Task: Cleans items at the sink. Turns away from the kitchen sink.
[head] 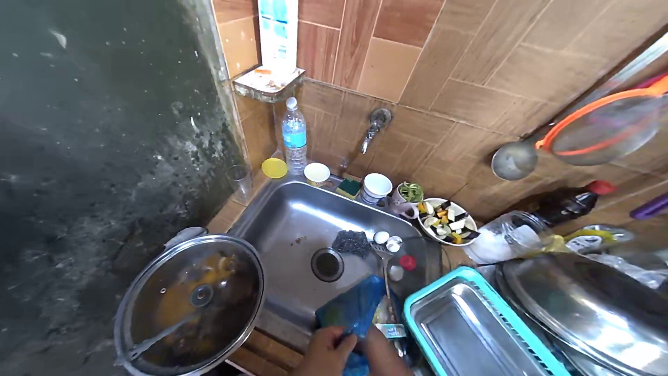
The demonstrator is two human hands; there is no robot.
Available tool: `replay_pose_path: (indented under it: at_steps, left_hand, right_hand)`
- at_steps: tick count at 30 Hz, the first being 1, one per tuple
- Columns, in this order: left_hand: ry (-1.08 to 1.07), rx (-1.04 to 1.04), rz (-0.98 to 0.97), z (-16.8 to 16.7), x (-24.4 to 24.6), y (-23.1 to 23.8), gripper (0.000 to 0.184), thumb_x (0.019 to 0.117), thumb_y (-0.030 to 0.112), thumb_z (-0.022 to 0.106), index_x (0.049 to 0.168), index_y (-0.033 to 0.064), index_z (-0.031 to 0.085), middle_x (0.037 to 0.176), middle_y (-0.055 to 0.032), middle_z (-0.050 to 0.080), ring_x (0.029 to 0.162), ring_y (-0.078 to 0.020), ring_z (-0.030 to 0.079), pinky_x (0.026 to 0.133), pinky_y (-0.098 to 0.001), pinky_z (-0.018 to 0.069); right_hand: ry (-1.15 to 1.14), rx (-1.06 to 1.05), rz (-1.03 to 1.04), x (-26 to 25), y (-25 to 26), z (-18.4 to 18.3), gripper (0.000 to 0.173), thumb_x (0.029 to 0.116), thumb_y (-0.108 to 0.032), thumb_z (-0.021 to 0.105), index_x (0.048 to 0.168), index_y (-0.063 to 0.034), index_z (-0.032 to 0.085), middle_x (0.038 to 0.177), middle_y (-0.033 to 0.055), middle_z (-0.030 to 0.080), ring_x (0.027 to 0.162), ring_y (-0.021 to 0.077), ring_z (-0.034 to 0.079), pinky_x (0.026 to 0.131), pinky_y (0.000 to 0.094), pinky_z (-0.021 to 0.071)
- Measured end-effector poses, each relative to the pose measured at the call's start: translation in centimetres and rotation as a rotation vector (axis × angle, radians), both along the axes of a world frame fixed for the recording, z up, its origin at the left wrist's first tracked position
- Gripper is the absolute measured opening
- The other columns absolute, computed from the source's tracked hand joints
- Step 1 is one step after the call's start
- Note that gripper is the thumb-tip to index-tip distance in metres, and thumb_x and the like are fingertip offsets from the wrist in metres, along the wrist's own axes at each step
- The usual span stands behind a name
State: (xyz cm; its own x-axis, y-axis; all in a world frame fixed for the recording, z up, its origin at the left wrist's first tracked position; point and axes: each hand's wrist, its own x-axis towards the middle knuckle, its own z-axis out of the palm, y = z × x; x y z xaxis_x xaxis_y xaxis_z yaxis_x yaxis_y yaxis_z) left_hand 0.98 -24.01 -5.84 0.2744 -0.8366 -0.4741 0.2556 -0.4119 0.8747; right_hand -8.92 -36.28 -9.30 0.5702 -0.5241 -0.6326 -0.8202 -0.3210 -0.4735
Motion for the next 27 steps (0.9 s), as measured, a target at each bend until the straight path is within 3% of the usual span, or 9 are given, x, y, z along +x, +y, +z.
replay_pose_path:
  at_steps: [2, 4, 7, 9, 11, 14, 17, 21, 27]
  left_hand:
    - [-0.047, 0.016, 0.015, 0.0, 0.2, 0.9, 0.024, 0.1038, 0.018, 0.058, 0.112, -0.0015, 0.070, 0.095, -0.0095, 0.072, 0.087, -0.0146, 0.069, 0.084, -0.0369, 0.0580]
    - [-0.036, 0.054, 0.101, -0.3, 0.8, 1.4, 0.023, 0.1036, 0.017, 0.059, 0.113, -0.0007, 0.070, 0.097, -0.0089, 0.072, 0.089, -0.0141, 0.070, 0.086, -0.0364, 0.0585]
    - [-0.041, 0.110, 0.221, 0.2, 2.1, 1.5, 0.024, 0.1043, 0.019, 0.058, 0.116, 0.0014, 0.069, 0.096, -0.0080, 0.072, 0.086, -0.0141, 0.070, 0.082, -0.0360, 0.0593]
    - [-0.086, 0.115, 0.261, 1.1, 3.2, 1.0, 0.025, 0.1053, 0.020, 0.057, 0.118, 0.0025, 0.069, 0.096, -0.0074, 0.071, 0.084, -0.0137, 0.069, 0.079, -0.0351, 0.0586]
    - [-0.133, 0.075, 0.299, 2.0, 4.3, 0.1, 0.023, 0.1057, 0.019, 0.056, 0.117, 0.0032, 0.069, 0.095, -0.0054, 0.070, 0.082, -0.0110, 0.067, 0.076, -0.0310, 0.0574]
    - [-0.190, 0.135, 0.219, 3.7, 6.6, -1.4, 0.023, 0.1066, 0.019, 0.055, 0.118, 0.0035, 0.069, 0.101, -0.0060, 0.069, 0.087, -0.0102, 0.065, 0.081, -0.0301, 0.0544]
    - [-0.237, 0.201, 0.076, 4.1, 7.9, -1.9, 0.023, 0.1063, 0.020, 0.056, 0.117, 0.0042, 0.068, 0.102, -0.0077, 0.069, 0.089, -0.0133, 0.066, 0.082, -0.0330, 0.0551]
    - [-0.273, 0.285, -0.093, 3.8, 7.3, -1.3, 0.027, 0.1064, 0.023, 0.054, 0.120, 0.0023, 0.066, 0.102, -0.0113, 0.068, 0.092, -0.0186, 0.065, 0.085, -0.0387, 0.0535]
    - [-0.288, 0.227, 0.084, 3.6, 7.2, -0.4, 0.024, 0.1060, 0.019, 0.053, 0.117, 0.0028, 0.068, 0.097, -0.0081, 0.068, 0.087, -0.0143, 0.066, 0.081, -0.0347, 0.0549]
  right_hand:
    - [-0.076, 0.151, -0.274, 1.2, 1.0, 3.9, 0.033, 0.1074, -0.010, 0.050, 0.136, 0.0066, 0.055, 0.136, 0.0212, 0.061, 0.126, 0.0252, 0.058, 0.110, 0.0362, 0.0438]
    - [-0.073, 0.213, -0.298, 2.9, 0.7, 6.1, 0.037, 0.1088, -0.009, 0.045, 0.140, 0.0097, 0.052, 0.143, 0.0232, 0.057, 0.132, 0.0273, 0.056, 0.114, 0.0354, 0.0413]
    - [0.069, 0.100, 0.097, 5.5, -1.0, 3.1, 0.046, 0.1056, -0.021, 0.055, 0.140, 0.0093, 0.055, 0.147, 0.0275, 0.054, 0.140, 0.0379, 0.050, 0.121, 0.0492, 0.0343]
    - [0.181, 0.025, 0.354, 6.9, -1.3, -1.2, 0.050, 0.0999, -0.033, 0.063, 0.134, 0.0045, 0.062, 0.139, 0.0287, 0.060, 0.134, 0.0453, 0.053, 0.114, 0.0656, 0.0356]
    - [0.218, 0.003, 0.415, 7.7, -1.1, -0.9, 0.054, 0.0972, -0.035, 0.067, 0.138, 0.0003, 0.061, 0.142, 0.0280, 0.057, 0.136, 0.0480, 0.050, 0.111, 0.0719, 0.0348]
    - [0.078, -0.066, 0.204, 7.0, -0.7, 2.5, 0.052, 0.0963, -0.029, 0.067, 0.143, -0.0075, 0.059, 0.143, 0.0203, 0.060, 0.134, 0.0406, 0.055, 0.109, 0.0634, 0.0435]
    - [-0.174, -0.245, -0.216, 4.6, -2.1, 1.5, 0.031, 0.0998, -0.018, 0.060, 0.126, -0.0047, 0.070, 0.123, 0.0190, 0.071, 0.117, 0.0354, 0.067, 0.103, 0.0529, 0.0527]
    - [0.000, -0.204, -0.582, 2.8, -6.6, -3.3, 0.055, 0.1022, -0.016, 0.061, 0.150, 0.0029, 0.042, 0.147, 0.0285, 0.051, 0.136, 0.0408, 0.053, 0.113, 0.0515, 0.0449]
    - [-0.102, -0.276, -0.712, 3.0, -9.5, -7.6, 0.051, 0.0999, -0.007, 0.062, 0.145, 0.0094, 0.046, 0.146, 0.0334, 0.050, 0.139, 0.0444, 0.049, 0.117, 0.0541, 0.0381]
